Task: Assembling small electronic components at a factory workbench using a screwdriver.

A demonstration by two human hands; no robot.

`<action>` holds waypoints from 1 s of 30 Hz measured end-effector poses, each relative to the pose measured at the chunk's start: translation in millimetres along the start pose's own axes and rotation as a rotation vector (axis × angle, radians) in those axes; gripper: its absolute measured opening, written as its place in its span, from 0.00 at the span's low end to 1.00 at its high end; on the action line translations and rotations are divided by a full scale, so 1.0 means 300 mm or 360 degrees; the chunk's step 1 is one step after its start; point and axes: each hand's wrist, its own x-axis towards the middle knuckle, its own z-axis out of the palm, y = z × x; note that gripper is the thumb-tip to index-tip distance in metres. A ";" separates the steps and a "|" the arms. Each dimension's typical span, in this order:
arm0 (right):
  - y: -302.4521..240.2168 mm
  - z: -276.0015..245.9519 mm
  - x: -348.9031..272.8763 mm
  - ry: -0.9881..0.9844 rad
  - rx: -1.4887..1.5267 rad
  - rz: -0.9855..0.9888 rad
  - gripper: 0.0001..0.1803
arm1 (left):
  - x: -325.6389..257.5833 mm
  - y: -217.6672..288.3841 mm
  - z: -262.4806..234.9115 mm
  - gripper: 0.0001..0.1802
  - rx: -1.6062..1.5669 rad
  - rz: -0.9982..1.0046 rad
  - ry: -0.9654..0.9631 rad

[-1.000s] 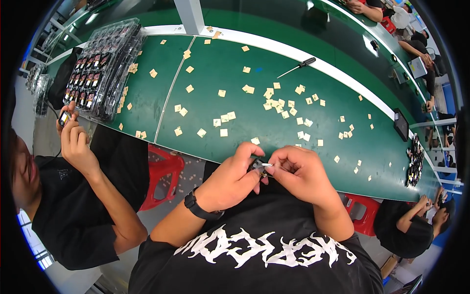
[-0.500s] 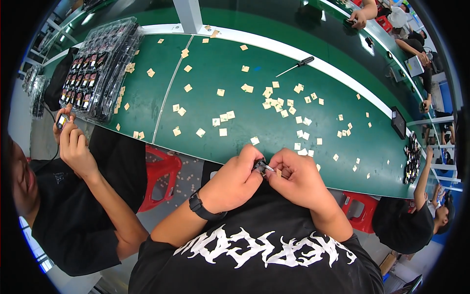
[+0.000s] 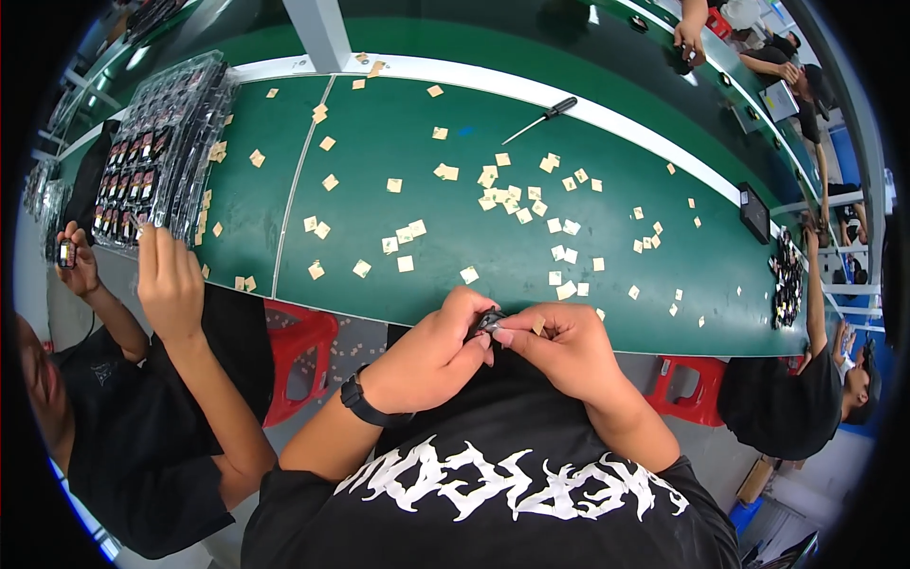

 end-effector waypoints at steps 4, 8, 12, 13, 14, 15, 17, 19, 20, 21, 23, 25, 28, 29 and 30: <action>0.019 0.004 0.004 0.0178 0.0042 -0.0056 0.07 | 0.007 0.008 0.002 0.14 -0.0061 -0.0037 -0.0040; 0.035 -0.030 0.033 0.0202 0.0233 0.0133 0.13 | 0.014 -0.003 0.005 0.15 -0.0029 -0.0046 -0.0098; 0.029 -0.058 0.052 0.0061 0.0172 0.0089 0.14 | 0.028 0.003 0.011 0.16 0.0010 0.0022 -0.0162; 0.025 -0.062 0.054 -0.0001 0.0126 0.0113 0.13 | 0.030 -0.003 0.013 0.16 0.0022 0.0011 -0.0174; 0.021 -0.065 0.053 -0.0055 0.0077 0.0132 0.13 | 0.032 -0.010 0.014 0.16 -0.0015 0.0053 -0.0134; 0.017 -0.064 0.048 -0.0039 0.0092 0.0123 0.13 | 0.032 -0.013 0.017 0.16 -0.0054 0.0097 -0.0094; 0.005 -0.062 0.045 -0.0090 0.0157 0.0112 0.11 | 0.029 0.006 0.026 0.16 -0.0273 0.0015 -0.0052; 0.021 -0.080 0.024 -0.0115 0.0405 0.0090 0.11 | 0.026 0.025 0.048 0.14 -0.0608 -0.0058 0.0089; 0.026 -0.102 0.018 -0.0163 0.0643 0.0087 0.10 | 0.035 0.035 0.058 0.14 -0.0591 -0.0036 0.0117; -0.016 -0.131 0.000 -0.0204 0.0721 0.0167 0.09 | 0.025 0.034 0.059 0.14 -0.0623 -0.0047 0.0301; 0.002 -0.194 -0.032 -0.0015 0.0705 0.0140 0.08 | 0.022 0.036 0.065 0.12 -0.0568 -0.0062 0.0706; 0.038 -0.262 -0.057 0.0189 0.0667 0.0022 0.04 | 0.036 0.045 0.051 0.10 -0.0545 -0.0067 0.0844; 0.070 -0.318 -0.079 0.0354 0.0793 -0.0036 0.03 | 0.017 0.069 0.004 0.08 -0.0419 -0.0049 0.1081; 0.083 -0.334 -0.083 0.0346 0.0812 -0.0046 0.03 | 0.012 0.069 -0.016 0.10 -0.0314 -0.0014 0.1117; 0.092 -0.348 -0.087 0.0412 0.0822 -0.0026 0.04 | 0.008 0.072 -0.038 0.11 -0.0209 0.0021 0.1147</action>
